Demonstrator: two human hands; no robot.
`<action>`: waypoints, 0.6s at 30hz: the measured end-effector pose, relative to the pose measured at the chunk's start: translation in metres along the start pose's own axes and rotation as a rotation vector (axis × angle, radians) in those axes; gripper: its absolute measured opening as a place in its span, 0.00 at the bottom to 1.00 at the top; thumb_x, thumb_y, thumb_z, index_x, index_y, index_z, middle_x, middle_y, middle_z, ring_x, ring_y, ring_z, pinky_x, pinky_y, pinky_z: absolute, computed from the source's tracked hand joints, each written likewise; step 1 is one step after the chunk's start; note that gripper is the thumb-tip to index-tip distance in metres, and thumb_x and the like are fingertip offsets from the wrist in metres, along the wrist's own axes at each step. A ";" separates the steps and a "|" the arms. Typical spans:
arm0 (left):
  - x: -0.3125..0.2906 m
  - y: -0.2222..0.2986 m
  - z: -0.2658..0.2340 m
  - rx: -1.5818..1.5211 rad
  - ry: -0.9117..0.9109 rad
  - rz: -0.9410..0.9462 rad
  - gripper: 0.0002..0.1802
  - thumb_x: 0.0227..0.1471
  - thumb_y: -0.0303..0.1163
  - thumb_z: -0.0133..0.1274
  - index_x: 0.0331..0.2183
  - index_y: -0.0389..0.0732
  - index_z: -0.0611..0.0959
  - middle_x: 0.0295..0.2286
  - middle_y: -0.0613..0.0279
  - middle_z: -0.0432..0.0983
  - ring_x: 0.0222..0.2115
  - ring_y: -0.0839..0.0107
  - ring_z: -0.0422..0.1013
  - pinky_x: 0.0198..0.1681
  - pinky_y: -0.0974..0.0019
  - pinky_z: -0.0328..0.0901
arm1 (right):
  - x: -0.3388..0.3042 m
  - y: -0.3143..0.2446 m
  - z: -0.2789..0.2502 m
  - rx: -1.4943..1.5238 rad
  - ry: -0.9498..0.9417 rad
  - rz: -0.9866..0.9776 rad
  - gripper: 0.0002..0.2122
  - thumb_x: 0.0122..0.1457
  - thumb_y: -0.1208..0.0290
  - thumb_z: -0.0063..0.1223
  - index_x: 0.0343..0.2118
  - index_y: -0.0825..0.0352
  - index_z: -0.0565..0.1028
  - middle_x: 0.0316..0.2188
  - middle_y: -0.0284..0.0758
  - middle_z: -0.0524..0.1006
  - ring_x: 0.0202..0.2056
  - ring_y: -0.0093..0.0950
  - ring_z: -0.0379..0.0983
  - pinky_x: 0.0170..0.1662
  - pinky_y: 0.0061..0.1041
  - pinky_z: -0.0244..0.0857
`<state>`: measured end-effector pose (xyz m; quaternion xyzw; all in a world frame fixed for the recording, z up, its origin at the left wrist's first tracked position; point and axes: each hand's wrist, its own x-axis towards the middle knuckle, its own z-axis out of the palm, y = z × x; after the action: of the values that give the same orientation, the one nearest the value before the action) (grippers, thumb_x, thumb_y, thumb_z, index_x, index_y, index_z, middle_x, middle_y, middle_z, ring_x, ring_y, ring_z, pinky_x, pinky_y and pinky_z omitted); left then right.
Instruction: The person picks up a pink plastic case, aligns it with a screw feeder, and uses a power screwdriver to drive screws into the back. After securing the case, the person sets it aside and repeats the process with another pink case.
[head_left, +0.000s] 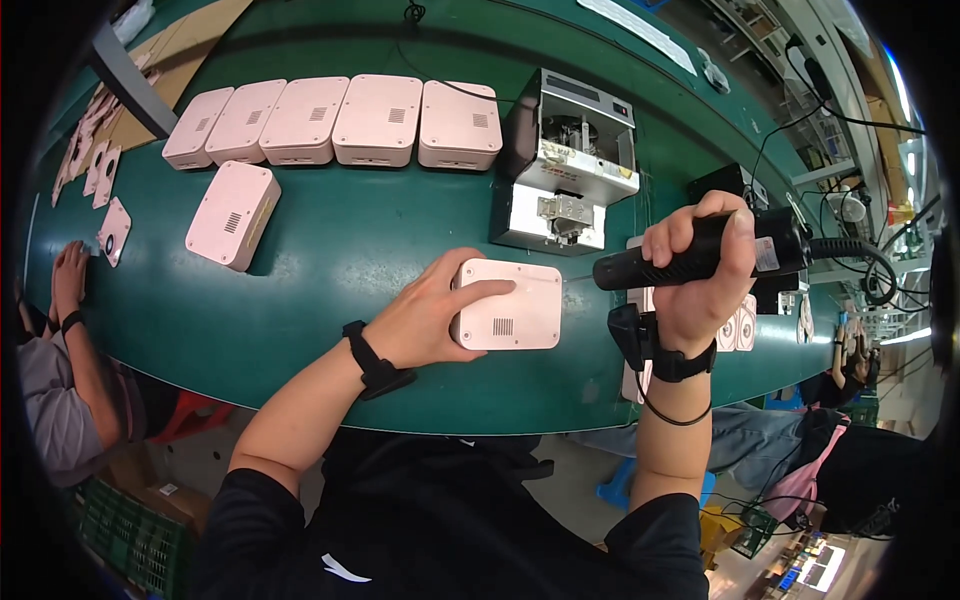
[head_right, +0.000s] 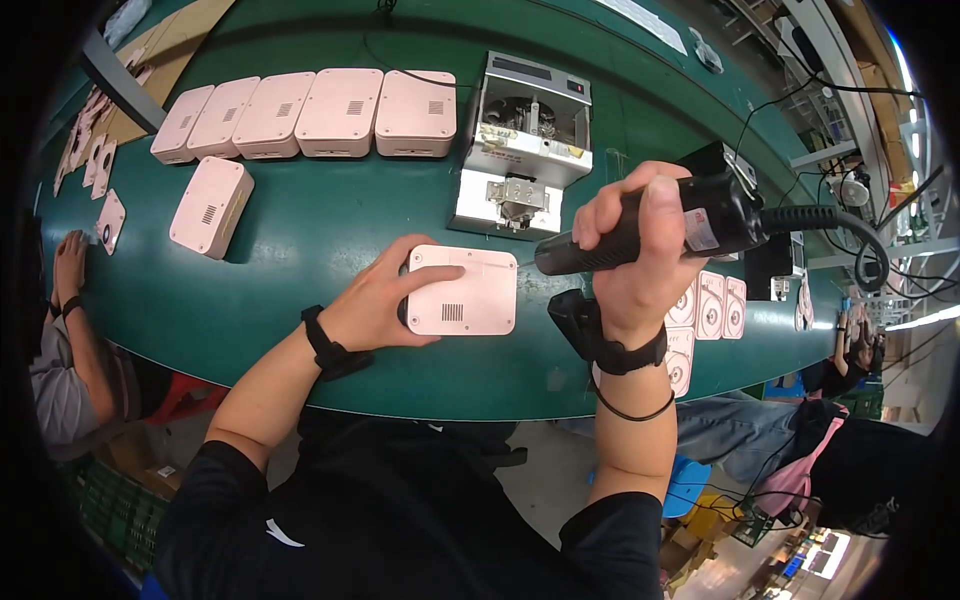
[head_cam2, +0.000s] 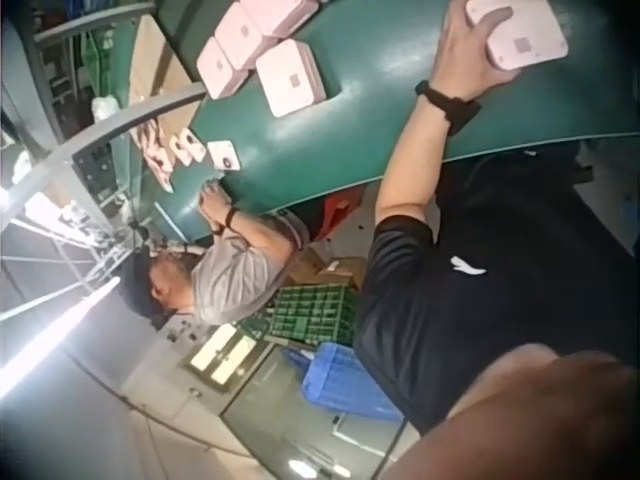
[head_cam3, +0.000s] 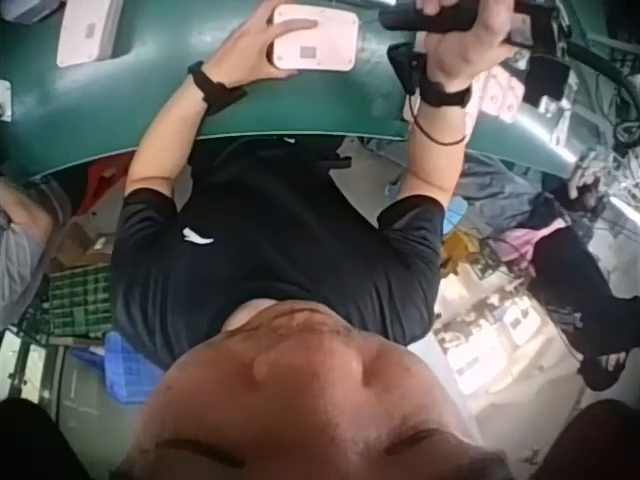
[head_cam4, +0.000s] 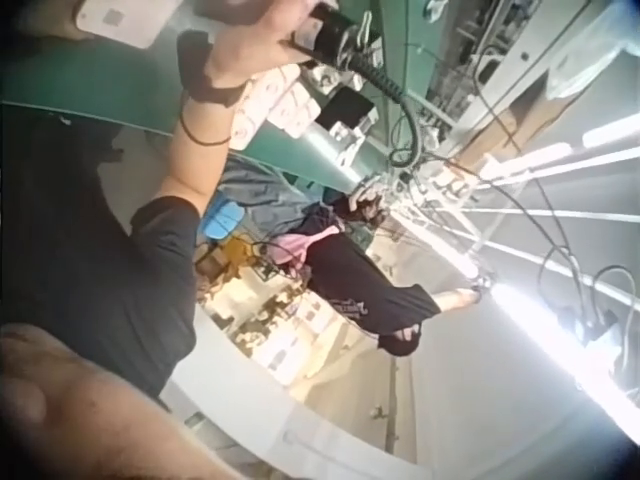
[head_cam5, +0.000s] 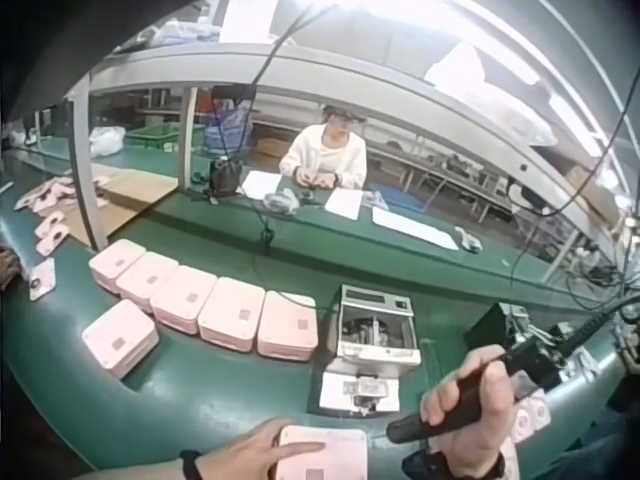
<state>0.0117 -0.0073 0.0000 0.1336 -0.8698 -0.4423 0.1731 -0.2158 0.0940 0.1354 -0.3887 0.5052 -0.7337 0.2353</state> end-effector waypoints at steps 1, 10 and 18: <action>0.000 0.000 0.001 -0.001 -0.002 0.001 0.43 0.32 0.30 0.71 0.55 0.55 0.77 0.54 0.54 0.61 0.55 0.51 0.64 0.57 0.55 0.66 | -0.002 0.003 0.001 0.003 0.013 -0.004 0.15 0.67 0.55 0.43 0.37 0.63 0.67 0.19 0.32 0.66 0.19 0.24 0.63 0.28 0.27 0.62; -0.003 0.001 0.004 0.030 0.039 0.030 0.43 0.32 0.32 0.71 0.55 0.55 0.77 0.53 0.52 0.62 0.53 0.50 0.67 0.55 0.56 0.67 | -0.015 0.031 -0.004 0.010 0.038 -0.012 0.14 0.65 0.55 0.45 0.36 0.62 0.66 0.18 0.32 0.66 0.18 0.25 0.62 0.27 0.28 0.61; -0.003 0.007 0.004 0.040 0.031 -0.008 0.43 0.33 0.32 0.72 0.55 0.55 0.75 0.54 0.53 0.61 0.55 0.50 0.64 0.57 0.54 0.66 | -0.018 0.034 -0.006 0.011 -0.036 -0.030 0.14 0.65 0.55 0.46 0.36 0.63 0.66 0.19 0.32 0.67 0.18 0.25 0.63 0.27 0.28 0.61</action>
<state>0.0126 0.0006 0.0029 0.1473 -0.8751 -0.4236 0.1819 -0.2113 0.0978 0.0970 -0.4080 0.4910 -0.7328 0.2354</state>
